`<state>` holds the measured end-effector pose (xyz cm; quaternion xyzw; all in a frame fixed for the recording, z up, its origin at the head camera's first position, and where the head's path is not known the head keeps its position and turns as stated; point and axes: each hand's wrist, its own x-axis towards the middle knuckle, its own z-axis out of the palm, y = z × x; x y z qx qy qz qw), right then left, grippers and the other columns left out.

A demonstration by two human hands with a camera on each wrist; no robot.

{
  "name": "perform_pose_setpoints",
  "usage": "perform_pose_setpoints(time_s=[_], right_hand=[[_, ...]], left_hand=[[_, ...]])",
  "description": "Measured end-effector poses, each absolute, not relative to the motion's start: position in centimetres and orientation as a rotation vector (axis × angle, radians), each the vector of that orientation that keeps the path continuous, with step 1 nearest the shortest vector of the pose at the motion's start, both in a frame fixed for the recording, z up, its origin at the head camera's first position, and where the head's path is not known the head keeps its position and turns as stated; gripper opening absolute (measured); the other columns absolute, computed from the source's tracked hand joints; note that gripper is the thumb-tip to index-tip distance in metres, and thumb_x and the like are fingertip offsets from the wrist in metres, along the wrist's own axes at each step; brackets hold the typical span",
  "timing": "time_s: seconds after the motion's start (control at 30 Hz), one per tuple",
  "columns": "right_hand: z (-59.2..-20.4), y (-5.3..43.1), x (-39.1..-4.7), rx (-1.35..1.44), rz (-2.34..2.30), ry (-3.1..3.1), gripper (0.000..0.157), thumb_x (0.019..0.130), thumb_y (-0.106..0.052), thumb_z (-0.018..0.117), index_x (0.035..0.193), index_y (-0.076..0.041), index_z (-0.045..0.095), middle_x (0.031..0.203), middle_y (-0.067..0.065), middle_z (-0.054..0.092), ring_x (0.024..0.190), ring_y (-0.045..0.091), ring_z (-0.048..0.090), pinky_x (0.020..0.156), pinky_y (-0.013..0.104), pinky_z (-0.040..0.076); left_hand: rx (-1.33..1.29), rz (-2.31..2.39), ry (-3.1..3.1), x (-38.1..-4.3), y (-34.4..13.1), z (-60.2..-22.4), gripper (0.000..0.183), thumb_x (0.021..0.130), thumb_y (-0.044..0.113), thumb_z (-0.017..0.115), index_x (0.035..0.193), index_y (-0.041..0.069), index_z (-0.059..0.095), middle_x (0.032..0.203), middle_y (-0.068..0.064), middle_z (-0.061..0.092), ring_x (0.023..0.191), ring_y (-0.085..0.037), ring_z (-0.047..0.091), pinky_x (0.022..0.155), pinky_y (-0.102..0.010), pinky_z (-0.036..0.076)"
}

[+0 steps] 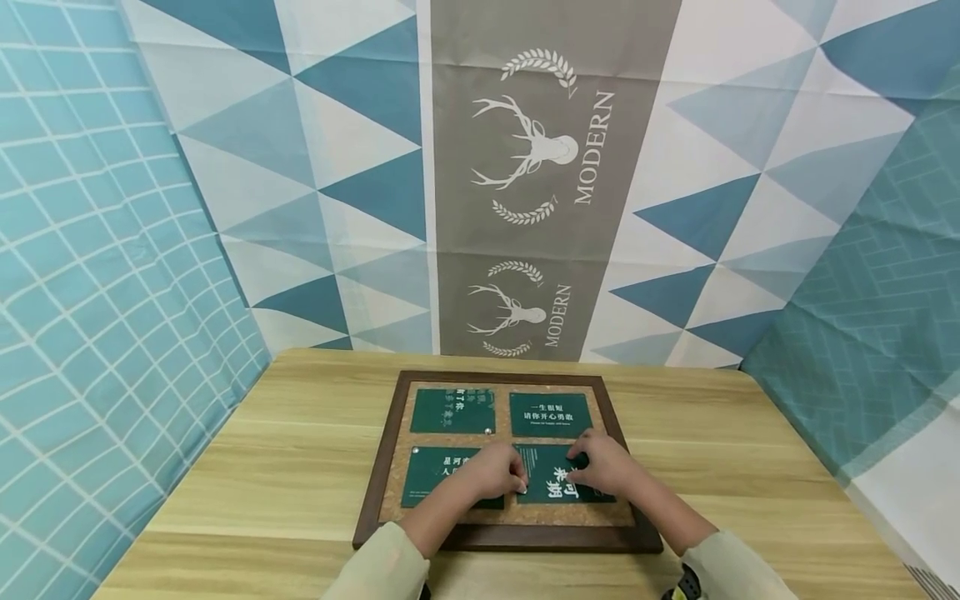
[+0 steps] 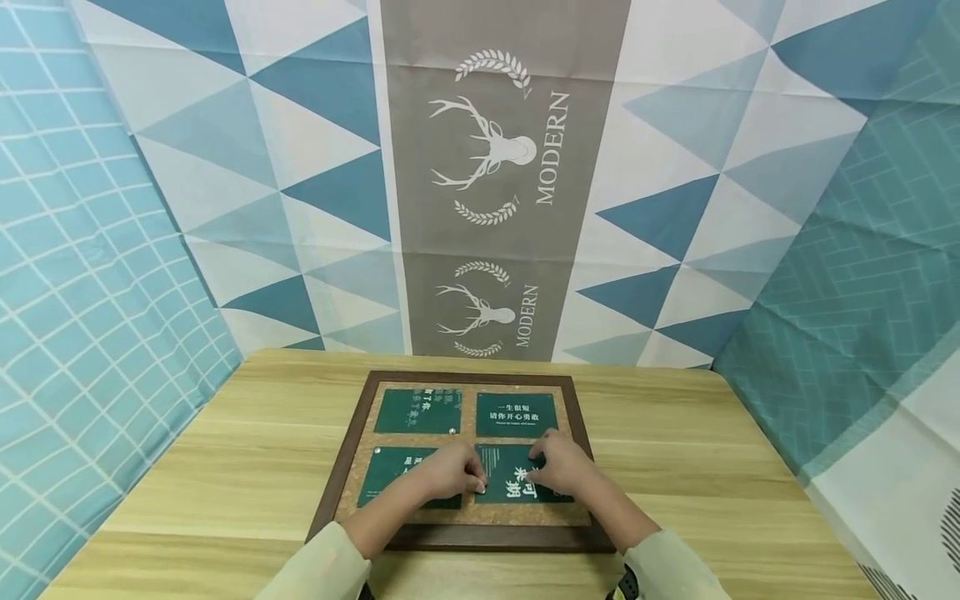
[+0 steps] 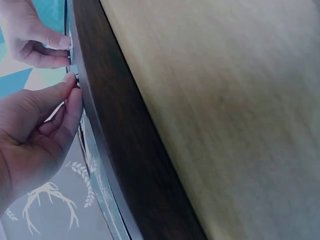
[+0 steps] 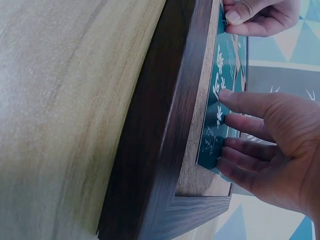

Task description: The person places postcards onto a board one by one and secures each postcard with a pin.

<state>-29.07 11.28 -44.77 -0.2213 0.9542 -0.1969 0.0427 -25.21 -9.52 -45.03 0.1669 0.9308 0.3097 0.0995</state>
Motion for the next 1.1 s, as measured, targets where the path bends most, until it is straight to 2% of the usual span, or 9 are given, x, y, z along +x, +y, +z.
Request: perform_pose_setpoints(time_s=[0.27, 0.53, 0.83, 0.97, 1.1], right_hand=[[-44.7, 11.3, -29.2, -0.657, -0.618, 2.91, 0.025, 0.072, -0.019, 0.08, 0.091, -0.007, 0.072, 0.109, 0.011, 0.06, 0.105, 0.031, 0.058, 0.088, 0.046, 0.049], [-44.8, 11.3, -29.3, -0.646, -0.612, 2.906, 0.024, 0.073, -0.02, 0.08, 0.092, -0.007, 0.072, 0.11, 0.011, 0.06, 0.106, 0.031, 0.058, 0.089, 0.046, 0.049], [-44.9, 11.2, -29.2, -0.667, -0.612, 2.913, 0.025, 0.074, -0.019, 0.079, 0.094, -0.006, 0.071, 0.109, 0.01, 0.06, 0.105, 0.031, 0.058, 0.087, 0.044, 0.05], [-44.8, 11.2, -29.2, -0.674, -0.606, 2.911, 0.025, 0.076, -0.022, 0.077, 0.095, -0.007, 0.071, 0.108, 0.01, 0.06, 0.103, 0.029, 0.059, 0.084, 0.044, 0.05], [-44.3, 11.1, -29.4, -0.683, -0.582, 2.919, 0.023, 0.081, -0.023, 0.073, 0.097, -0.007, 0.071, 0.109, 0.01, 0.06, 0.101, 0.028, 0.059, 0.083, 0.044, 0.05]], left_hand=[[0.424, 0.803, 2.792, -25.1, -8.4, -44.3, 0.013, 0.082, 0.009, 0.071, 0.069, 0.009, 0.067, 0.068, 0.003, 0.06, 0.056, -0.008, 0.05, 0.051, -0.023, 0.042], [0.378, 0.746, 2.804, -25.1, -8.0, -44.3, 0.01, 0.081, 0.012, 0.071, 0.072, 0.01, 0.068, 0.071, 0.003, 0.06, 0.058, -0.009, 0.052, 0.052, -0.023, 0.044], [0.462, 1.083, 2.747, -25.2, -9.4, -45.3, 0.008, 0.079, 0.004, 0.071, 0.072, 0.006, 0.07, 0.071, 0.0, 0.064, 0.058, -0.006, 0.051, 0.051, -0.022, 0.043], [0.517, 1.147, 2.712, -25.5, -10.4, -45.3, 0.006, 0.082, 0.008, 0.07, 0.076, 0.006, 0.071, 0.071, 0.001, 0.064, 0.058, -0.005, 0.049, 0.051, -0.021, 0.042], [0.506, 1.156, 2.736, -25.9, -11.6, -44.5, 0.012, 0.088, 0.015, 0.064, 0.083, 0.008, 0.073, 0.075, 0.002, 0.063, 0.059, -0.007, 0.047, 0.052, -0.022, 0.039]])
